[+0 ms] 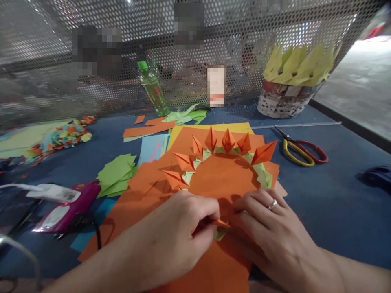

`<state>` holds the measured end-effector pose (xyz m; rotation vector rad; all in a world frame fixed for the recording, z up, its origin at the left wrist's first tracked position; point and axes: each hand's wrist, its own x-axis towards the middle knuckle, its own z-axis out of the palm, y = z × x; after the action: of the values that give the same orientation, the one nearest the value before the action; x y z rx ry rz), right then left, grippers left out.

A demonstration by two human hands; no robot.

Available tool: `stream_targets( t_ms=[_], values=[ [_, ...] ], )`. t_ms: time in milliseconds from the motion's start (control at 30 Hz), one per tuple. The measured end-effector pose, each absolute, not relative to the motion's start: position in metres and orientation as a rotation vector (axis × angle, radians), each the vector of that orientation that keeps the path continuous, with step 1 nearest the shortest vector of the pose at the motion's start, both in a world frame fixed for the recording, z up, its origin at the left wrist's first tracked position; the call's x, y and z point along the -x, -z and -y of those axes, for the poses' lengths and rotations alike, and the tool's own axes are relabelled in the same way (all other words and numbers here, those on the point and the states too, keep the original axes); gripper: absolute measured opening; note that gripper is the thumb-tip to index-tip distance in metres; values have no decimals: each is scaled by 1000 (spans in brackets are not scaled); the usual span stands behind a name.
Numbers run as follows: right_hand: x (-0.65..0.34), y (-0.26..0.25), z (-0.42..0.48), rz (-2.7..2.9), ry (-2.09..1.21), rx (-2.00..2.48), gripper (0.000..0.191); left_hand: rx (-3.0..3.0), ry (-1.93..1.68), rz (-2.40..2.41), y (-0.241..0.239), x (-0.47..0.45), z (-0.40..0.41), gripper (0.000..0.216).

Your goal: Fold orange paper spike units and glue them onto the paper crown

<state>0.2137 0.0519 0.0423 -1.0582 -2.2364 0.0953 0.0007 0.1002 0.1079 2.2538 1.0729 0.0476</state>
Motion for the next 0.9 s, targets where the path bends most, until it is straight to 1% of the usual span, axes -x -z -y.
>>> stream_targets(
  t_ms=[167,267,433,533,900],
  values=[
    [-208,-45,-51,2232,-117,1102,17,-2279,-48,-1061,-107,1,-98,18],
    [-206,-45,-50,2228,-156,1100,20,-2270,-45,-1055,-106,2,-97,18],
    [-204,-43,-51,2228,-190,1082,32,-2281,-31,-1048,-107,2,-98,19],
    [-204,-43,-51,2225,-193,1079,35,-2280,-23,-1045,-107,2,-98,19],
    [-204,-47,-53,2227,-277,1077,30,-2247,-54,-998,-111,5,-99,14]
  ],
)
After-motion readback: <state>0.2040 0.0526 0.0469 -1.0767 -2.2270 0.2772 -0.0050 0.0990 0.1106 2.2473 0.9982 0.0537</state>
